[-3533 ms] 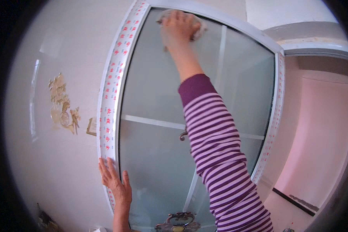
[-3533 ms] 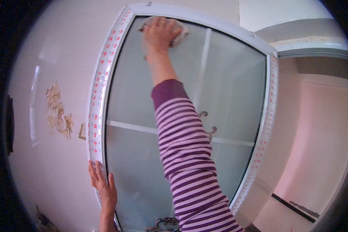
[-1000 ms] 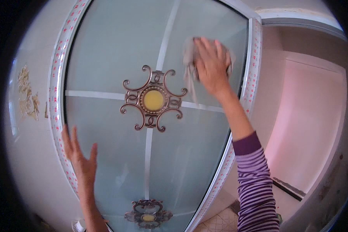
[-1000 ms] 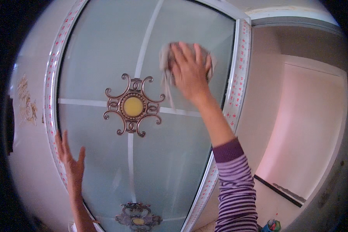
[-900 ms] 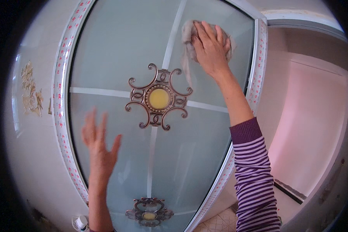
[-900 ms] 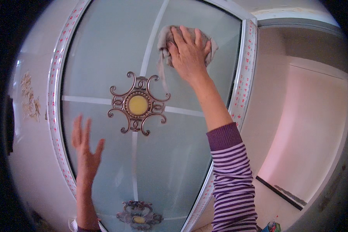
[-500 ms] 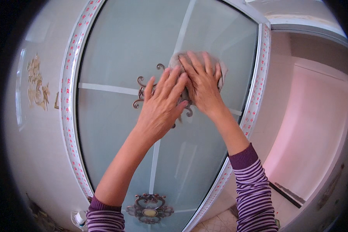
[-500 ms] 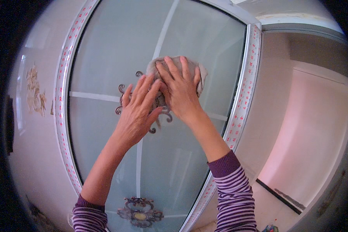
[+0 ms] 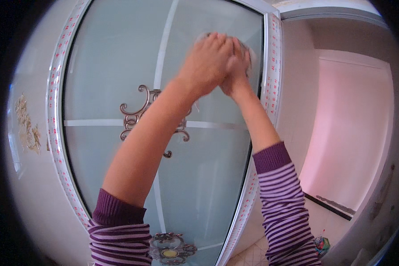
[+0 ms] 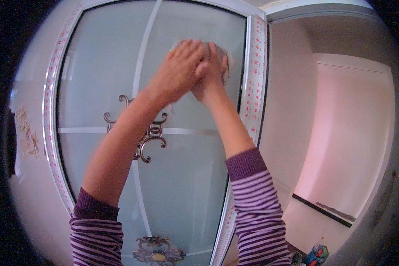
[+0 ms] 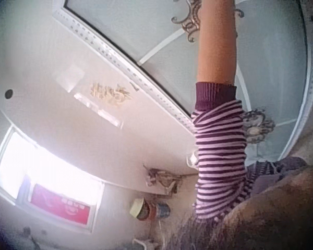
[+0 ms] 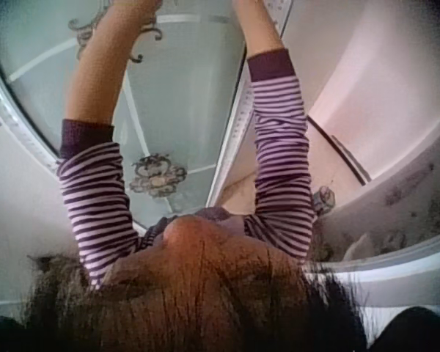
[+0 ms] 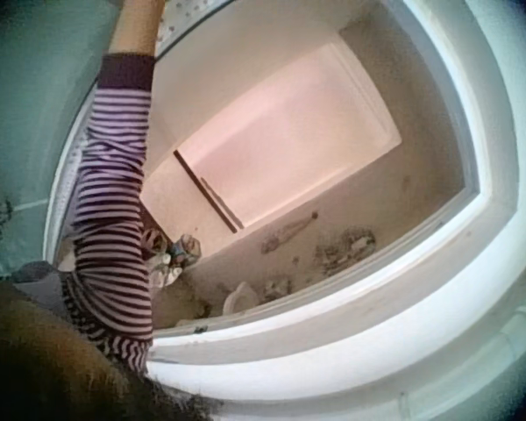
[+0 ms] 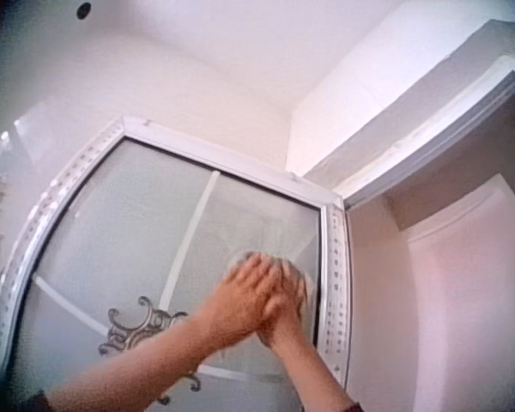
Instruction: The person wipes a large glass door with a cloth, cleaning the surface and the frame. They systematically move the cloth across the glass panels and along the edges, ensuring the entire visible area is treated.
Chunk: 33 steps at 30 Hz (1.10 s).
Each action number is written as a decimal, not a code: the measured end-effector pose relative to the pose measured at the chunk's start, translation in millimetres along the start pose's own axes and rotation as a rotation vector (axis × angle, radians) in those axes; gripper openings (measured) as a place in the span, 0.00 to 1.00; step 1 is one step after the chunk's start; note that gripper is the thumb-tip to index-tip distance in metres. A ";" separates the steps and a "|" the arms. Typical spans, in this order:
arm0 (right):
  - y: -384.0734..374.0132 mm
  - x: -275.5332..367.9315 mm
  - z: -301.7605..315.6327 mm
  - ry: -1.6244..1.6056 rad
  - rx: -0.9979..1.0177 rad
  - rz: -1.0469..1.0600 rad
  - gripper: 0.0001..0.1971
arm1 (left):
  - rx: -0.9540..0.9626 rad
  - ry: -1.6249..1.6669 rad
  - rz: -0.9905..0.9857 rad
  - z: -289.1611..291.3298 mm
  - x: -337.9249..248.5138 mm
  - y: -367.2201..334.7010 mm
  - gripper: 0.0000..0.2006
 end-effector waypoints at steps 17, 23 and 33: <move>-83.4 -104.7 9.7 0.425 -0.048 0.133 0.35 | -0.114 -0.204 -0.165 -69.1 25.1 -112.1 0.16; -112.2 -88.6 44.6 0.293 -0.340 0.244 0.22 | -0.064 -0.172 -0.210 -73.6 47.0 -152.7 0.17; -85.2 -62.6 44.0 0.317 -0.147 0.262 0.21 | -0.015 -0.188 -0.317 -59.7 10.9 -108.9 0.17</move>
Point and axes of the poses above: each hand's wrist, its own y-axis away from the middle knuckle, its own z-axis out of the back of the hand, x = y × z, the point moved 10 cm from there along -y, towards the middle knuckle, and after that the axes turned 11 degrees about y, right-handed, at the moved point
